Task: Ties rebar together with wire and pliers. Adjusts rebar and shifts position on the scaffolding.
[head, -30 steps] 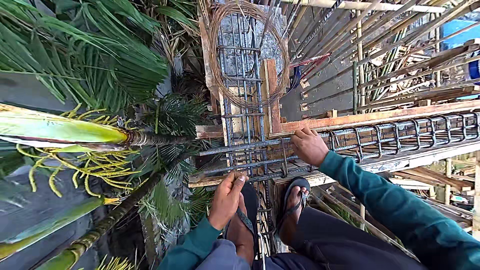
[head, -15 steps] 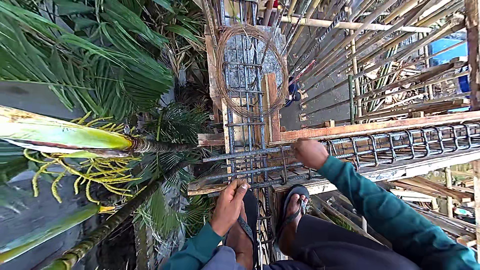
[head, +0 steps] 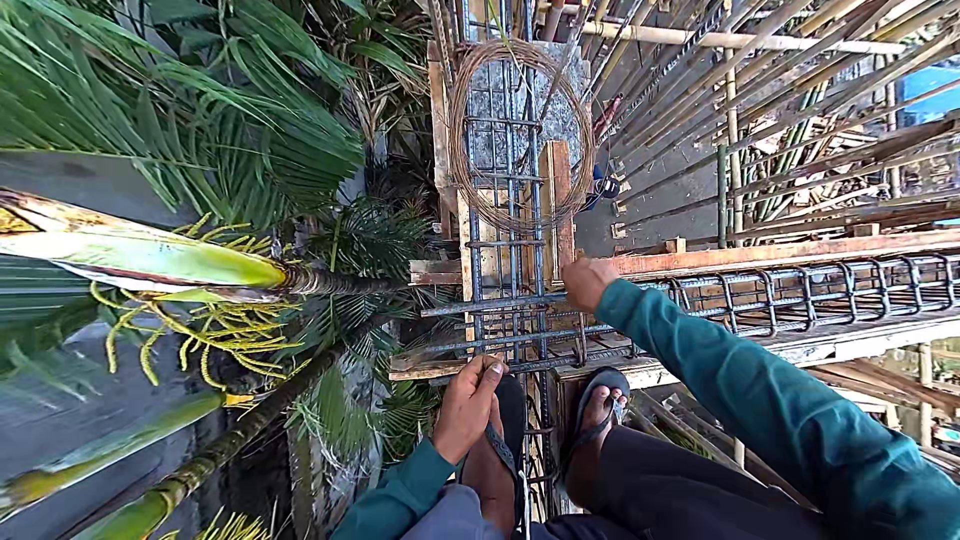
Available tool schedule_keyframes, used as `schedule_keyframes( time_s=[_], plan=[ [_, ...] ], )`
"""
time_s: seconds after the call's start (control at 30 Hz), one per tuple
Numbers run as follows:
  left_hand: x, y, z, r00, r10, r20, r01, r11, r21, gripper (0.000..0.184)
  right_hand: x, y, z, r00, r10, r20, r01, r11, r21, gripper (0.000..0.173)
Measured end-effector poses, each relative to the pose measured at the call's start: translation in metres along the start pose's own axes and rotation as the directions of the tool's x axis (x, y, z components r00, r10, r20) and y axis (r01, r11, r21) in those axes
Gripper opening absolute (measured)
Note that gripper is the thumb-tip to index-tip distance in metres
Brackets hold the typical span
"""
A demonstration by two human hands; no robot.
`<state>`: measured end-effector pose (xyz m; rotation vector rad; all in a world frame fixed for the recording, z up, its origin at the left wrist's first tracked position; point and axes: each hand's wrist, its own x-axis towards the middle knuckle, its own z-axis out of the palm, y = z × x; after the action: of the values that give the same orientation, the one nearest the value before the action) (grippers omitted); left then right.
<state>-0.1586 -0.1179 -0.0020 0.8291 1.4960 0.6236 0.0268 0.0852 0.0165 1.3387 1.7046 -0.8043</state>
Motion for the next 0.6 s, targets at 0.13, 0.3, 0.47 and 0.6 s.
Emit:
schedule_keyframes(
  time_s=[0.13,0.3,0.47,0.6],
  plan=[
    [-0.001,0.002,0.001,1.000,0.004,0.000,-0.004,1.000,-0.002,0.022,0.005,-0.018,-0.008,0.998,0.010,0.067,-0.005,0.998,-0.069,0.028],
    [-0.001,0.000,-0.001,1.000,0.018,-0.009,-0.019,0.999,-0.042,0.022,0.025,0.004,-0.007,0.983,-0.164,0.080,0.176,0.970,-0.170,0.026],
    [0.001,0.000,0.002,1.000,0.024,0.004,-0.023,0.998,-0.054,0.021,0.029,0.011,-0.007,0.949,-0.290,0.123,0.314,0.900,-0.303,0.030],
    [0.004,0.007,0.007,1.000,0.010,0.029,-0.008,0.997,-0.074,0.021,0.030,0.006,-0.012,0.943,-0.296,0.150,0.330,0.883,-0.334,0.029]
  ],
)
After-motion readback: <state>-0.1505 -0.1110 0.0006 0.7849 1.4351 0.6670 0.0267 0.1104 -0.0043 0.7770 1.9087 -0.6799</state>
